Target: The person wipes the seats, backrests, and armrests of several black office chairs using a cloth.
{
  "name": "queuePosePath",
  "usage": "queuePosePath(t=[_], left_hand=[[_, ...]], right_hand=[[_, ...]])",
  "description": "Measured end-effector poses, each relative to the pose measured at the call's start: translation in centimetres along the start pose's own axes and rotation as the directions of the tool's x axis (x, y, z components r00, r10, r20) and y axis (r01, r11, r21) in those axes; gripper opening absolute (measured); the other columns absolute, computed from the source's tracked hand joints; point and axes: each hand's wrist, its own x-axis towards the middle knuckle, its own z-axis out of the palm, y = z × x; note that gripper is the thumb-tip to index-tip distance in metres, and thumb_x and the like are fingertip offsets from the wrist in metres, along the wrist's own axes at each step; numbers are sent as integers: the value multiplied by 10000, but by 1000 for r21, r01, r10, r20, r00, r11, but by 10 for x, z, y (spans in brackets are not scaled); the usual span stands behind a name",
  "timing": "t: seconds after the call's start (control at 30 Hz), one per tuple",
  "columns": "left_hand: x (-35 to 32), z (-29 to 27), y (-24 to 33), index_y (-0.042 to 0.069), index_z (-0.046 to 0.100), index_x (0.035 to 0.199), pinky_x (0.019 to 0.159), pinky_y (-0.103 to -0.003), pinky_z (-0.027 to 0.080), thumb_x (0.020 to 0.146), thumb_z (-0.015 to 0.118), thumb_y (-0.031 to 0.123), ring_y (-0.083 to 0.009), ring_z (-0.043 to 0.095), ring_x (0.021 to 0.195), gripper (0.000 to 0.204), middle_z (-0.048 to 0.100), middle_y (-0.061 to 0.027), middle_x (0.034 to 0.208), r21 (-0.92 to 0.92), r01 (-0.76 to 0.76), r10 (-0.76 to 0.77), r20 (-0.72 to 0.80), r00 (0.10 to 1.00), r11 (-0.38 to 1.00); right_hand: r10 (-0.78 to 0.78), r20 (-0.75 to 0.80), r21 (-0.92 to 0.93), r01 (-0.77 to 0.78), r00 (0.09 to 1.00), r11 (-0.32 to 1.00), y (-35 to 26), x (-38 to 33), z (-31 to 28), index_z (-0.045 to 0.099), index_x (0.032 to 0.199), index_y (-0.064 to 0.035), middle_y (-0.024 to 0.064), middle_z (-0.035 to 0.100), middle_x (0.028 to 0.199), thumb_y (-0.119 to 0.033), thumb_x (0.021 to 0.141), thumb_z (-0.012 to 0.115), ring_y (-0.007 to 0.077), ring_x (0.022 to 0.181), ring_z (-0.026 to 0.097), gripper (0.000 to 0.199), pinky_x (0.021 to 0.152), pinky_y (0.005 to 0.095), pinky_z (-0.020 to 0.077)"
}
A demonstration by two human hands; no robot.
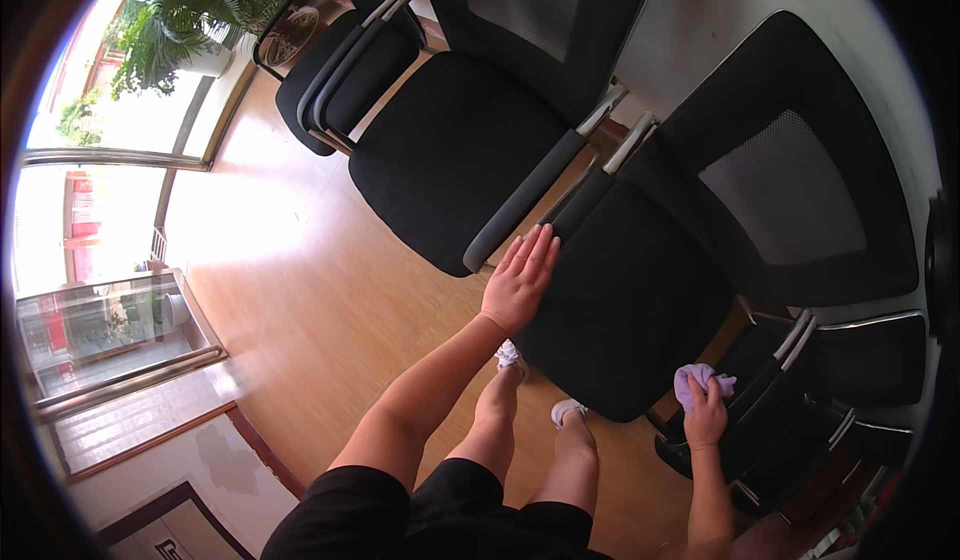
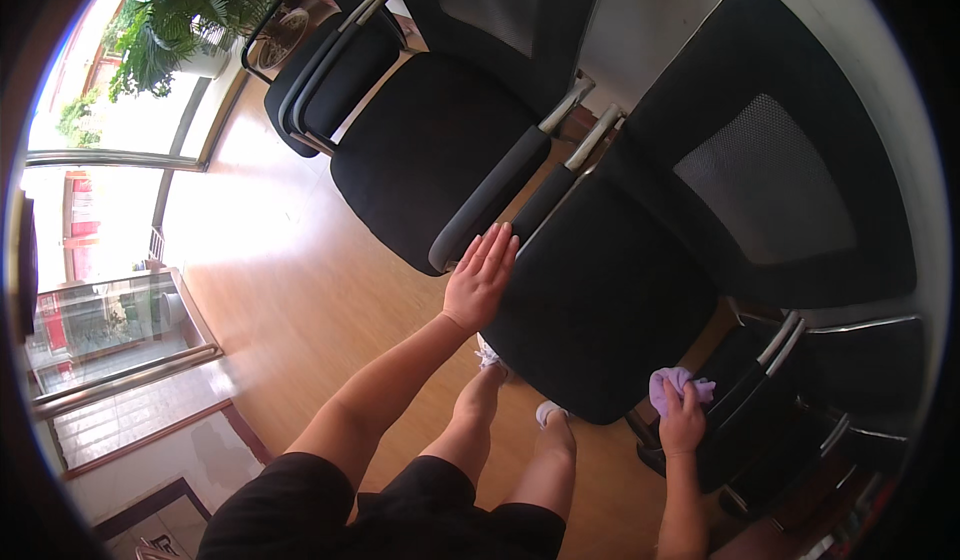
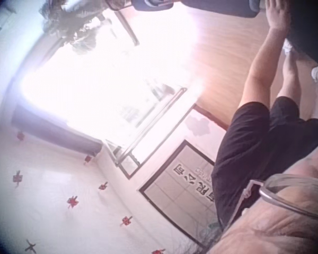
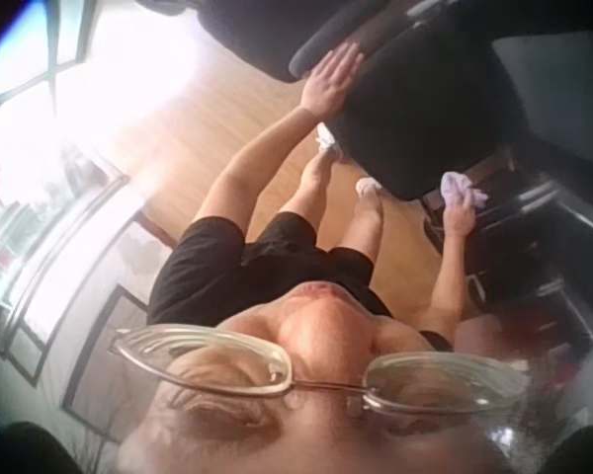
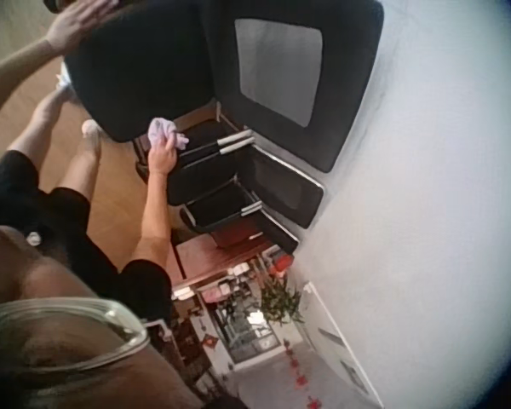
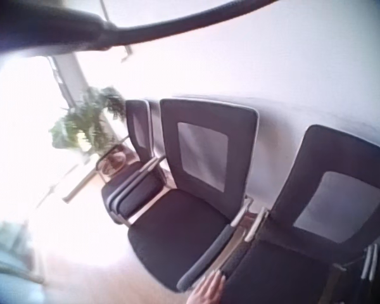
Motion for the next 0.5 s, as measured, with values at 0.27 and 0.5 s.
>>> queuePosePath(t=[0.27, 0.5], left_hand=[[54, 11, -11, 21, 533, 1362, 737, -418, 571, 925, 705, 381, -347, 715, 878, 591, 710, -185, 1070, -469, 377, -359, 132, 924, 798], [147, 9, 3, 6, 639, 1156, 786, -429, 578, 878, 720, 486, -327, 733, 863, 560, 734, -186, 935, -451, 702, -470, 527, 708, 551]], right_hand=[[-22, 32, -9, 22, 999, 1000, 2, 4, -5, 679, 1264, -221, 93, 585, 1259, -47, 845, 654, 343, 1049, 659, 454, 871, 415, 553], [-57, -74, -55, 53, 996, 997, -3, 7, -7, 706, 1238, -240, 61, 606, 1234, -89, 861, 635, 281, 907, 689, 412, 779, 364, 571]])
